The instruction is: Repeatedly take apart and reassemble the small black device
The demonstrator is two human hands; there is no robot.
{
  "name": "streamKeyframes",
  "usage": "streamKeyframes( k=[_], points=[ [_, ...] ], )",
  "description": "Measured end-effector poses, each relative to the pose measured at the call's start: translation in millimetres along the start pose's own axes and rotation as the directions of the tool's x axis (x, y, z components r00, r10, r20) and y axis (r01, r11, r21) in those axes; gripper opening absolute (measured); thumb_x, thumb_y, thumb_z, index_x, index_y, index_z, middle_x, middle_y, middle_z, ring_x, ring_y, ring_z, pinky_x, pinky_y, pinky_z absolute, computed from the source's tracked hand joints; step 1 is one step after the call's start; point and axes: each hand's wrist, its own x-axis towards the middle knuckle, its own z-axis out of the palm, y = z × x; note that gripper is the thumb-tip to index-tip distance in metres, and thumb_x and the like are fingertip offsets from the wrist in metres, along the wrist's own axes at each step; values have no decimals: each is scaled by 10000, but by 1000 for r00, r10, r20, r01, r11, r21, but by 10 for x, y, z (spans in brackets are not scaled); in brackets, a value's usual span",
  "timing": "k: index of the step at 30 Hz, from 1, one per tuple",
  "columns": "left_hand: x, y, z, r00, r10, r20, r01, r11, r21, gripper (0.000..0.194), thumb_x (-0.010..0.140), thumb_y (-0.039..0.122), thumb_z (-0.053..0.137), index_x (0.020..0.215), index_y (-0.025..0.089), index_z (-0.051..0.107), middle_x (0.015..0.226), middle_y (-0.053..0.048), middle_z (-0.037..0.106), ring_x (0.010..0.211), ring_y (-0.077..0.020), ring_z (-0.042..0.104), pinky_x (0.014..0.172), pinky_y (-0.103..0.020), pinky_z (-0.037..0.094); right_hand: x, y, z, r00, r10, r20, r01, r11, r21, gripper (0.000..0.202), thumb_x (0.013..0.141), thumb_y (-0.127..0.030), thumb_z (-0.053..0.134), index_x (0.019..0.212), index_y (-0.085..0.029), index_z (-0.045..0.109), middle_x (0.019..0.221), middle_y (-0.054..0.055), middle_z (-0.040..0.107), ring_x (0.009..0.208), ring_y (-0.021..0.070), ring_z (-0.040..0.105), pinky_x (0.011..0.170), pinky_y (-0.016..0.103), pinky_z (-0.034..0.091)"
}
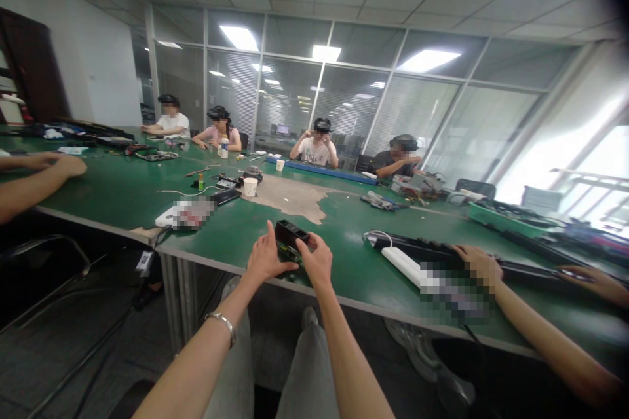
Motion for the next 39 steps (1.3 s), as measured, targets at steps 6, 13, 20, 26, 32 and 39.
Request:
streamKeyframes(
  k=[6,13,20,26,32,39],
  points=[
    [4,20,-12,1000,-5,-14,5,1000,22,1423,574,735,718,1472,91,-178,1368,-228,469,1249,-379,448,995,-435,332,155,131,-67,992,85,-91,-85,996,-1,486,768,-480,577,1107,-139,644,1000,107,711,894,215,664,824,311,484],
    [0,34,-38,1000,-20,-12,21,999,40,1370,629,699,701,1467,83,-191,1332,-223,506,1216,-366,490,974,-412,349,236,393,-65,982,106,-157,-120,989,-84,519,776,-493,557,1139,-130,631,1017,125,704,910,228,657,831,323,465],
    [1,33,-35,999,-32,-4,32,997,67,1344,646,731,665,1473,68,-159,1228,-221,573,1152,-365,538,951,-405,357,205,616,-25,990,105,-89,-120,974,-190,450,767,-404,567,1127,-143,639,987,114,707,918,249,647,842,342,456],
    [-10,53,-53,1000,-25,1,24,996,83,1300,681,723,641,1475,63,-149,1225,-224,578,1135,-365,549,936,-403,366,160,660,-19,993,86,-77,-103,961,-256,757,693,-358,660,1355,-50,461,1221,216,602,1138,335,554,983,411,380],
    [-26,56,-75,1000,-7,-18,8,998,61,1257,719,671,644,1475,70,-160,1267,-225,551,1141,-358,543,921,-392,372,190,677,-31,997,72,-41,-79,968,-237,667,738,-399,626,1317,-88,512,1206,182,622,1117,310,567,966,404,401],
    [-19,12,-44,998,5,-55,-4,1000,19,1242,719,584,691,1477,105,-168,1273,-180,557,1158,-325,526,967,-401,343,160,668,-42,993,107,-57,-113,987,-113,453,708,-407,653,1106,-192,630,956,82,712,881,231,656,810,335,478]
  ],
)
